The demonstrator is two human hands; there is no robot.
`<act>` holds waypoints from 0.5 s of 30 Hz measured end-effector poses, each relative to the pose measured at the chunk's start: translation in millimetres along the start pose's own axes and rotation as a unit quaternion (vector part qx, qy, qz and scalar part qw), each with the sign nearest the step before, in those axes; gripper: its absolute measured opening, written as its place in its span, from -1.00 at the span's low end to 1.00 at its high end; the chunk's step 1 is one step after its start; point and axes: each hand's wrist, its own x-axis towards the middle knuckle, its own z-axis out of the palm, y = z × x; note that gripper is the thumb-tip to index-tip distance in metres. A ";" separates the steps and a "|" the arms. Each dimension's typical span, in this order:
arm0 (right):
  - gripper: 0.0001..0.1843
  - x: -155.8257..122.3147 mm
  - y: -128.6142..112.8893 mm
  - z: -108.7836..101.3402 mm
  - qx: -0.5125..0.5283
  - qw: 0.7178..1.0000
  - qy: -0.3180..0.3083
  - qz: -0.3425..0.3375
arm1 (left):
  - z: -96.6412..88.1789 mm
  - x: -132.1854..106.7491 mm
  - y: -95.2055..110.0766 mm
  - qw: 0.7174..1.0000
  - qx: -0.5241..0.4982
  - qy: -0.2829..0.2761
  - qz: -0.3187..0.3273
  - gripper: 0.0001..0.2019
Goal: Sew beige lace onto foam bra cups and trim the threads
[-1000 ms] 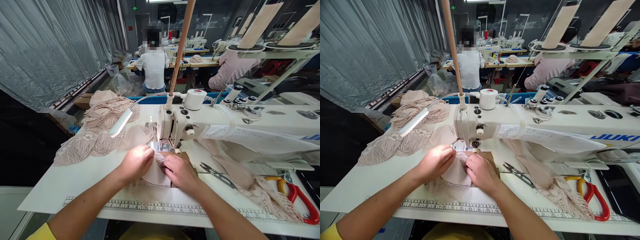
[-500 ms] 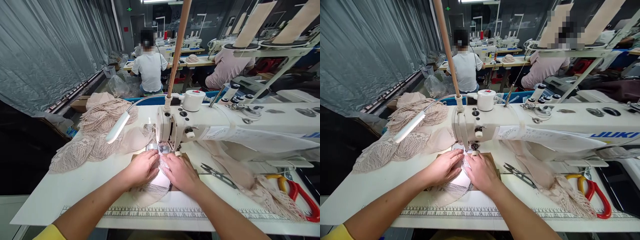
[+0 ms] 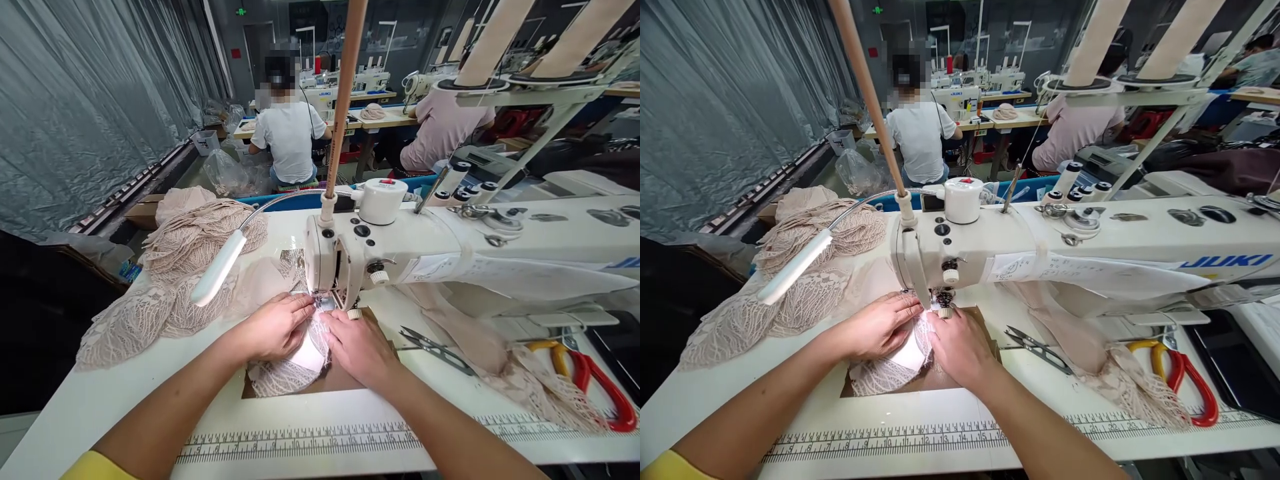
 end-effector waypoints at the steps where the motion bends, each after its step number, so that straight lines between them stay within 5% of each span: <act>1: -0.68 -0.6 1.9 -0.4 0.015 1.000 0.009 0.001 | -2.0 -0.5 1.3 1.000 0.014 0.002 0.002 -0.55; 9: -0.60 -4.6 7.3 -2.4 0.078 0.995 0.060 -0.013 | 4.8 -5.7 18.6 0.999 0.004 0.047 0.015 -0.71; 15: -0.60 -4.9 4.4 -0.2 0.053 0.996 0.042 -0.062 | 11.4 -7.4 16.4 0.998 -0.009 0.063 0.019 -0.76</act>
